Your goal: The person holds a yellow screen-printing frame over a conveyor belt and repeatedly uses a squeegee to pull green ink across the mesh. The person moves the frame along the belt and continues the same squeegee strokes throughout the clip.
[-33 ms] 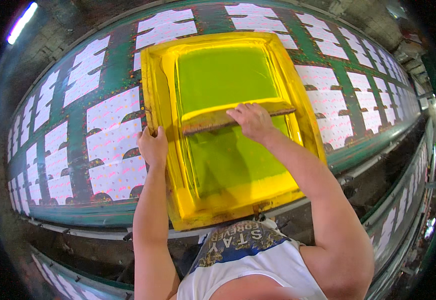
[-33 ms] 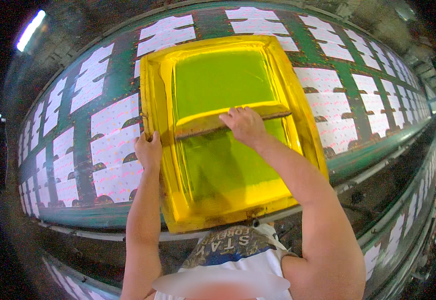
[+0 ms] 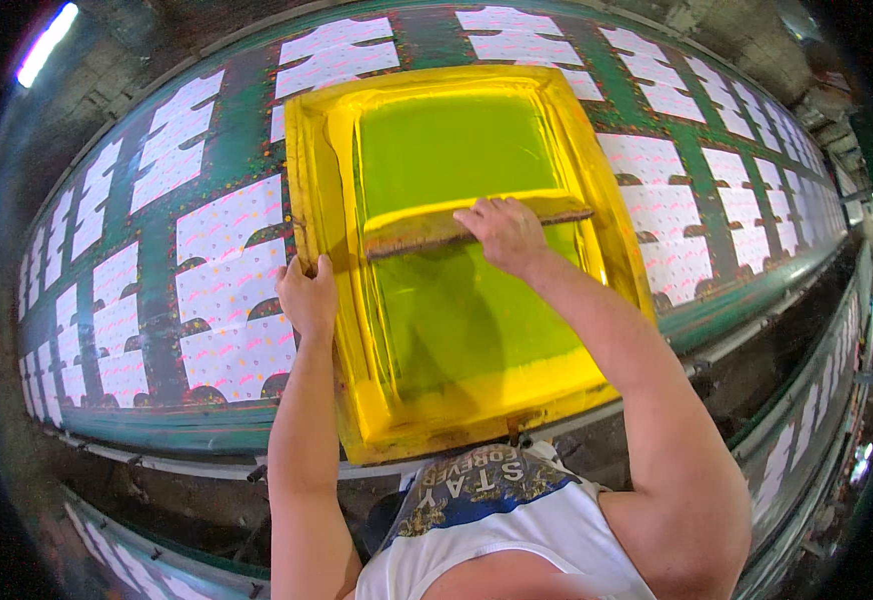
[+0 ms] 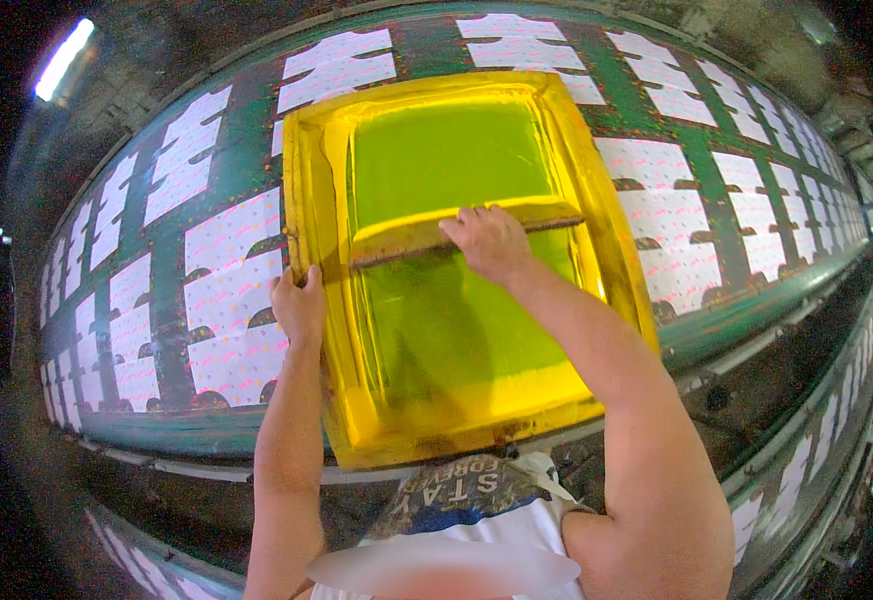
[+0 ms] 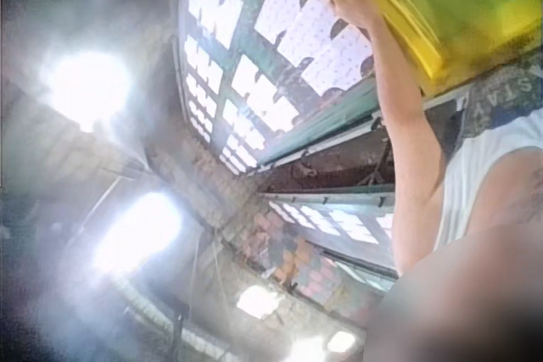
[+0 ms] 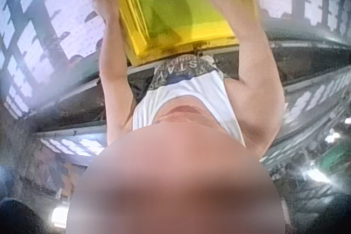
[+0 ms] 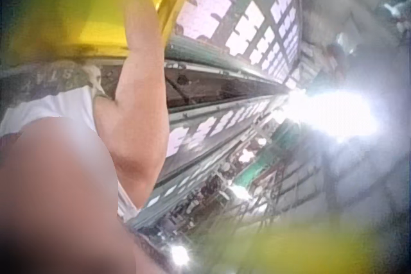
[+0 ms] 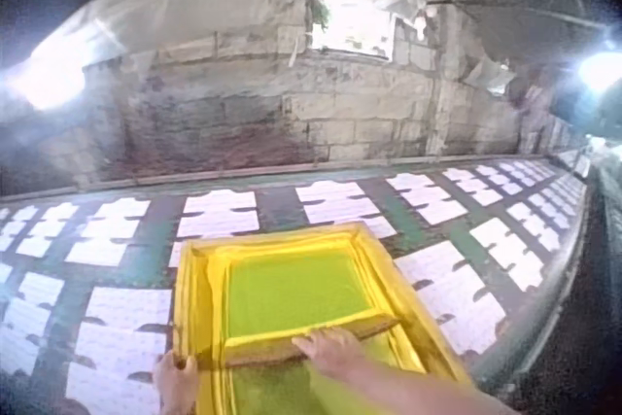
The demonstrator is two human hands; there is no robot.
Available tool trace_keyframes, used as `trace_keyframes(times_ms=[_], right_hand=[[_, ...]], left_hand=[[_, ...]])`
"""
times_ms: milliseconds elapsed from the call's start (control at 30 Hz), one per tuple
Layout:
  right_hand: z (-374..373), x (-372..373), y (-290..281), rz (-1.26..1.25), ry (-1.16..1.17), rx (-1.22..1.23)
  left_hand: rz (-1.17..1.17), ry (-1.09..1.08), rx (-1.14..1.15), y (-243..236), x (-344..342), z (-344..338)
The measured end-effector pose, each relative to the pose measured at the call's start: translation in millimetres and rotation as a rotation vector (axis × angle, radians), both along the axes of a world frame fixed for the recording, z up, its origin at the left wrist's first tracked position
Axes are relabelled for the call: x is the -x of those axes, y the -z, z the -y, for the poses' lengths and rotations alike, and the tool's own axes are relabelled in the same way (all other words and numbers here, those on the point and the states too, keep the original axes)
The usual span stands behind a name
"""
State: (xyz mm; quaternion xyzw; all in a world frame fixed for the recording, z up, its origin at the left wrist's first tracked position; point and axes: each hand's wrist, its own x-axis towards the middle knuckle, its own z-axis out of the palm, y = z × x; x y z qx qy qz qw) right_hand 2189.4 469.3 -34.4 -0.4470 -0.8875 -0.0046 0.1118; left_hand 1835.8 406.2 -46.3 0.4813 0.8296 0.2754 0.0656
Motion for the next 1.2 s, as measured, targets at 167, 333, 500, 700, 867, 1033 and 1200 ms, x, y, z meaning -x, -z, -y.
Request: trace_keyframes(times_ms=[167, 333, 500, 700, 867, 1033, 1200], right_hand=[[-119.5, 16.0, 9.2, 0.079, 0.036, -0.013], [-207.4, 31.1, 4.2, 0.073, 0.088, 0.062], [-274.7, 36.3, -9.4, 0.079, 0.077, 0.122], [-297.1, 22.3, -3.7, 0.097, 0.049, 0.046], [-304.7, 19.9, -21.2, 0.133, 0.022, 0.160], [-258.8, 14.1, -38.1, 0.158, -0.076, 0.289], [-156.4, 3.8, -51.1, 0.228, -0.076, 0.353]], left_hand=[[0.113, -0.081, 0.079, -4.6, -4.4, 0.8], [0.032, -0.096, 0.075, -6.8, -9.0, -1.8], [0.010, -0.092, 0.012, -3.3, -10.9, -2.0], [0.039, -0.077, -0.025, 2.2, -7.0, -1.3], [-0.010, -0.098, 0.039, -0.5, -6.6, -2.7], [0.024, -0.087, 0.064, -6.9, -8.2, -4.4], [0.021, -0.081, 0.069, -6.6, -5.7, -3.9]])
